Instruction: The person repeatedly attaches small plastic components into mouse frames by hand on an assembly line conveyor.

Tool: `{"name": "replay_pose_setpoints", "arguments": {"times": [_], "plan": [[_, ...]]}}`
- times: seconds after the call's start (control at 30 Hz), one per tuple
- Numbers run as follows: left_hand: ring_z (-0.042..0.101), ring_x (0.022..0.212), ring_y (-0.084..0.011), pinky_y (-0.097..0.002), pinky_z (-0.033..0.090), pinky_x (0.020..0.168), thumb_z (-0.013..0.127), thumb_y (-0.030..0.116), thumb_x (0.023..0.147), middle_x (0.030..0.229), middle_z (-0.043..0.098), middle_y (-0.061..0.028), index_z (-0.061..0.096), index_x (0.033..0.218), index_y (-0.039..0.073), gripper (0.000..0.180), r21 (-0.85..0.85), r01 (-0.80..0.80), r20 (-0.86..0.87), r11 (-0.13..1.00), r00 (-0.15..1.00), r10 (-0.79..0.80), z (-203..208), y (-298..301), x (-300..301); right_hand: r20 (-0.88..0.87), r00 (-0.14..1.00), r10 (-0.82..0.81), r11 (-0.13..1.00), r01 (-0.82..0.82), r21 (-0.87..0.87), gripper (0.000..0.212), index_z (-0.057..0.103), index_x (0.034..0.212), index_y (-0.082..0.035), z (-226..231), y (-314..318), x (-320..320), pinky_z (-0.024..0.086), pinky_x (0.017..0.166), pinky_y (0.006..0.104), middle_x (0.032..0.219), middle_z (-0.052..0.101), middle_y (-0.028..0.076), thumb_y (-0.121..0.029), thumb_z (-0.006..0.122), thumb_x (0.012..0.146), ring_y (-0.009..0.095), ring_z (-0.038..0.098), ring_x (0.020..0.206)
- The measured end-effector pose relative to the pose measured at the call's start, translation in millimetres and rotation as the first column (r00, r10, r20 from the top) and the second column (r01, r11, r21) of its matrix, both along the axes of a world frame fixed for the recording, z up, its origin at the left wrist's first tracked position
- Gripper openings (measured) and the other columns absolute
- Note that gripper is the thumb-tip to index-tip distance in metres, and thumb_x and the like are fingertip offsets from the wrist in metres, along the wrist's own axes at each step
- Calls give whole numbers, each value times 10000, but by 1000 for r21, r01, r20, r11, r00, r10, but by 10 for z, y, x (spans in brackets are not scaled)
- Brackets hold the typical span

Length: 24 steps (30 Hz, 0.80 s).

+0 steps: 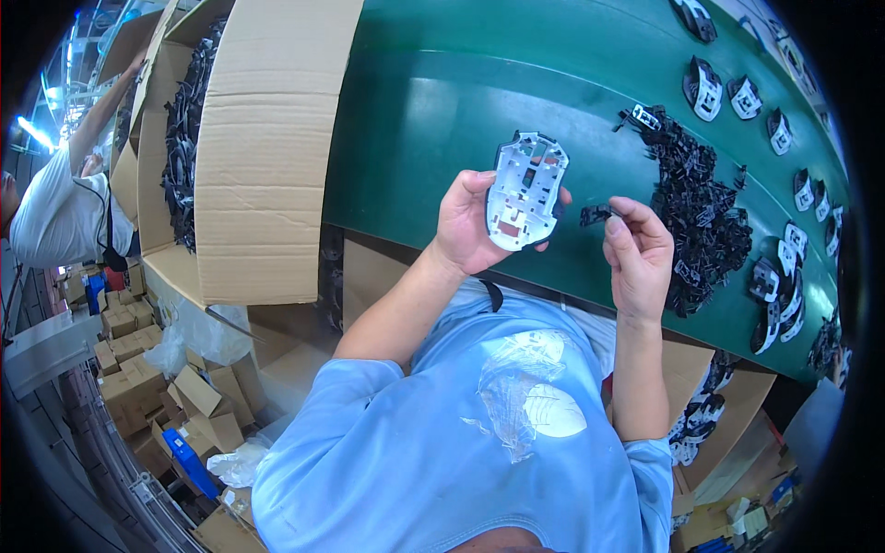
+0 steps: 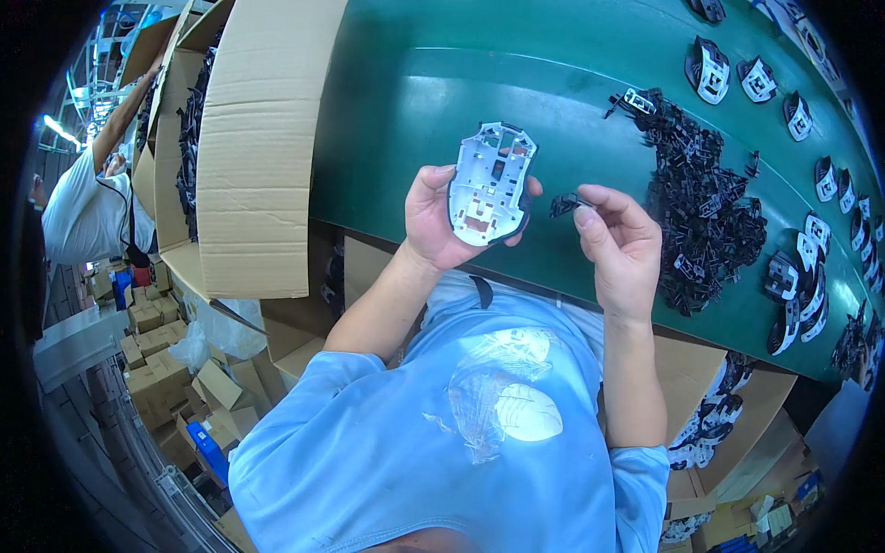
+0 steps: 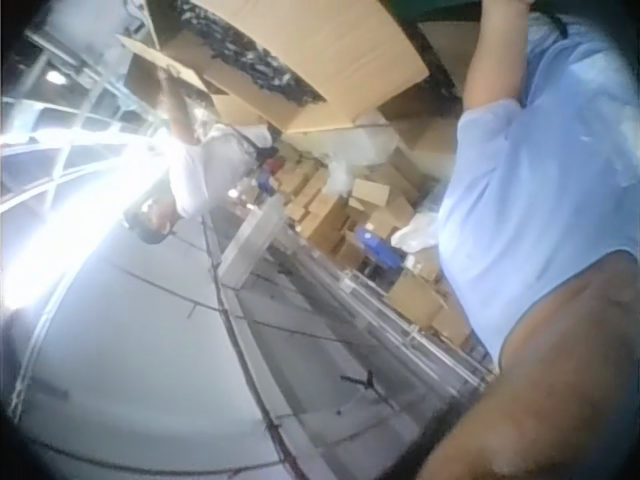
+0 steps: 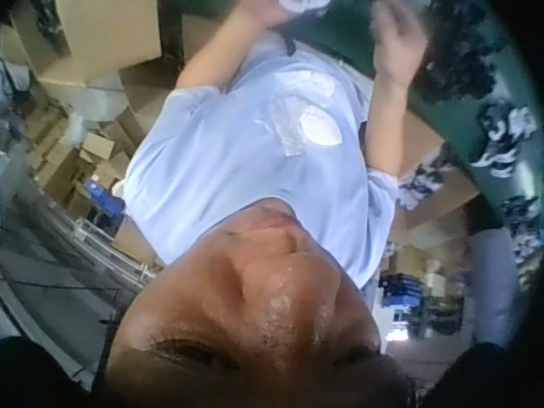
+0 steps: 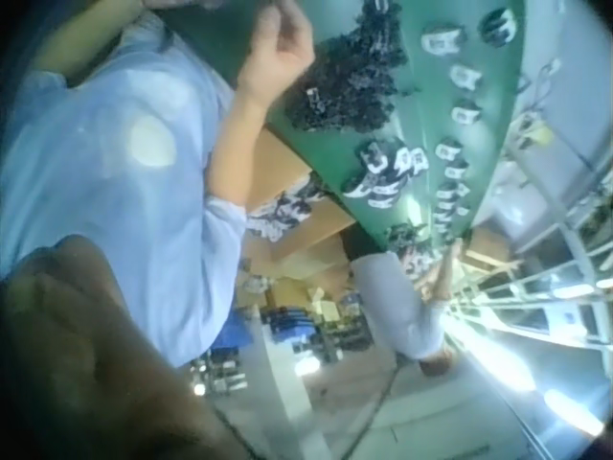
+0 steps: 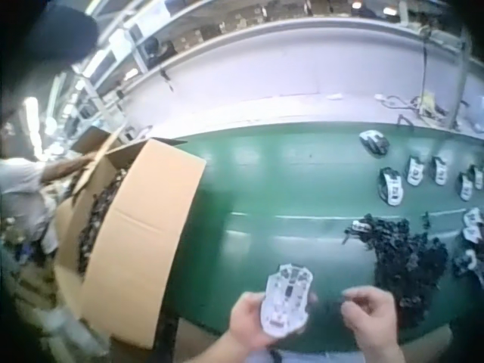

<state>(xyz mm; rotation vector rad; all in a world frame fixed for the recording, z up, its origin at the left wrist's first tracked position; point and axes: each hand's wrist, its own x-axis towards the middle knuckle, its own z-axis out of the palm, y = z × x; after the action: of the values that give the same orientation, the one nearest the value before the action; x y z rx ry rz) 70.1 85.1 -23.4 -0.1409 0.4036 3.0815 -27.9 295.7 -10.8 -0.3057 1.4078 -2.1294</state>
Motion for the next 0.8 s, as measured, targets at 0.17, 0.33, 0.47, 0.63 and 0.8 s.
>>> {"name": "replay_pose_setpoints", "arguments": {"times": [0.17, 0.33, 0.47, 0.63, 0.8], "plan": [[722, 988, -306, -450, 620, 756, 388, 428, 1040, 1270, 662, -239, 493, 1469, 13, 606, -186, 63, 47, 980, 997, -55, -49, 17, 22, -409, 911, 48, 979, 37, 198, 143, 728, 1061, 53, 249, -60, -88, 456, 653, 217, 971, 681, 45, 58, 703, 920, 82, 593, 779], [749, 885, -253, -356, 618, 599, 323, 446, 1079, 1229, 701, -205, 509, 1452, 25, 592, -226, 180, 45, 957, 984, -174, -57, -95, -10, -617, 753, 228, 944, -16, 329, 174, 730, 1067, 50, 481, -63, -206, 468, 675, 218, 963, 688, 71, 86, 691, 901, 89, 608, 788], [744, 735, -175, -230, 550, 440, 303, 485, 1090, 1197, 713, -216, 520, 1436, 36, 607, -436, 317, 206, 842, 946, -249, -94, -389, -66, -568, 804, 177, 953, 5, 304, 189, 739, 1066, 42, 408, -73, -183, 477, 690, 216, 968, 689, 76, 100, 674, 899, 94, 618, 803], [746, 754, -160, -235, 587, 468, 228, 766, 1013, 1192, 714, -214, 470, 1499, 50, 899, -419, 538, 251, 731, 843, -477, -61, -531, 27, -422, 898, 122, 977, -34, 211, 205, 735, 1085, 59, 135, -134, -51, 481, 728, 203, 1030, 674, 80, 113, 648, 906, 99, 624, 858], [696, 958, -126, -347, 611, 723, 387, 626, 1072, 1113, 708, -46, 555, 1392, 136, 608, -361, 452, 303, 816, 884, -356, 46, -173, 24, -208, 978, 32, 998, -22, 53, 194, 728, 1105, 52, -152, -340, 161, 482, 700, 207, 1039, 667, 60, 69, 665, 922, 87, 606, 814]]}}
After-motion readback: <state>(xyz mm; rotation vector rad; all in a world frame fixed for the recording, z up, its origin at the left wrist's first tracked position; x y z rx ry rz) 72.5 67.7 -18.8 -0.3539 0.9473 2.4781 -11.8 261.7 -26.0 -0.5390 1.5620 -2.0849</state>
